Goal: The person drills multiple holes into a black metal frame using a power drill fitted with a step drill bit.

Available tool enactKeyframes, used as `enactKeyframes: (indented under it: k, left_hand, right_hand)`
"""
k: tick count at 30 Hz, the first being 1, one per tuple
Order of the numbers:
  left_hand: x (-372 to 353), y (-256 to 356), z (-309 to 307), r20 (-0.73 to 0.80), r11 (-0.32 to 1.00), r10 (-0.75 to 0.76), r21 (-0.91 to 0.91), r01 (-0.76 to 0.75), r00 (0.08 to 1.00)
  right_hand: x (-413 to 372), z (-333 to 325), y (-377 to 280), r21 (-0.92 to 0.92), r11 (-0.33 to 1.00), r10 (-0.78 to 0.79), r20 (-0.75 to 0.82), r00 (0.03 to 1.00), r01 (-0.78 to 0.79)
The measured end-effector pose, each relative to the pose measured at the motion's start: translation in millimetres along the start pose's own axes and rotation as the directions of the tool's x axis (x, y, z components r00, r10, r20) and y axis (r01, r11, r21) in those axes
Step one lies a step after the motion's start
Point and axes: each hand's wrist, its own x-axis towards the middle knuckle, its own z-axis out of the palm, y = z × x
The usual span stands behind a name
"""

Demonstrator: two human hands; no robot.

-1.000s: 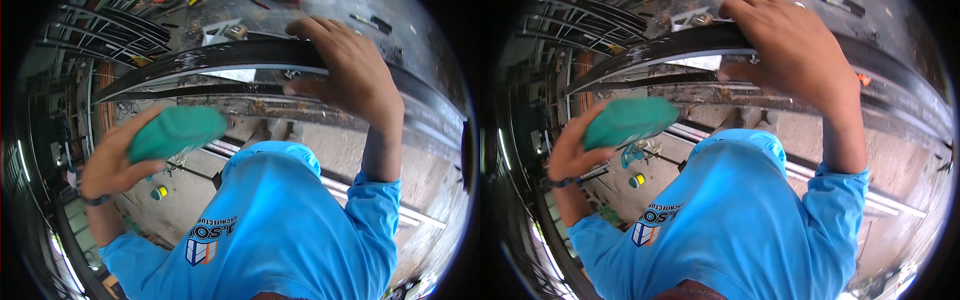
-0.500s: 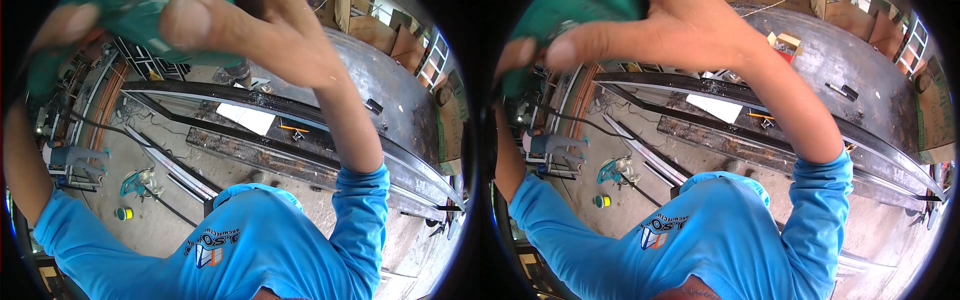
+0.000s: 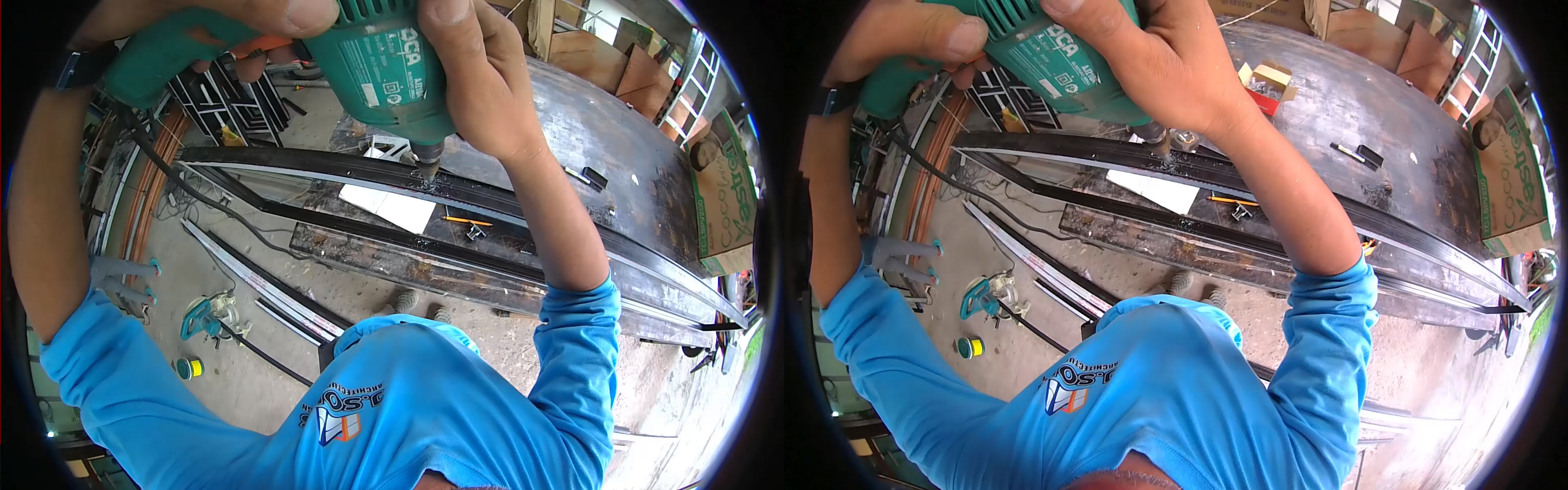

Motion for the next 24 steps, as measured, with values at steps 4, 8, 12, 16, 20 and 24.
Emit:
enactKeyframes:
  k: [4,8,12,16,20,24]
  left_hand:
    - [3,2,-5,0.006,1.000,-0.002,0.002,0.002,1.000]
    - [6,1,-9,0.011,1.000,-0.011,-0.002,0.011,1.000]
    - [8,5,-10,0.020,1.000,-0.025,-0.015,0.026,0.999]
    - [11,13,-12,0.035,0.998,-0.047,-0.030,0.048,0.998]
    - [13,29,-12,0.065,0.996,-0.075,-0.048,0.079,0.995]
    - [13,47,-7,0.101,0.991,-0.108,-0.063,0.115,0.989]
  right_hand:
    - [-1,0,-3,-0.026,1.000,0.015,-0.026,1.000,-0.016]
    - [4,0,7,-0.041,0.999,-0.034,-0.021,0.999,0.033]
    - [6,0,9,-0.023,1.000,-0.018,-0.027,0.999,0.017]
    - [9,-5,17,-0.031,0.998,-0.046,-0.017,0.999,0.045]
    - [10,-4,15,-0.027,0.994,0.104,-0.076,0.992,-0.106]
    - [8,-15,30,-0.025,0.988,0.154,-0.028,0.988,-0.154]
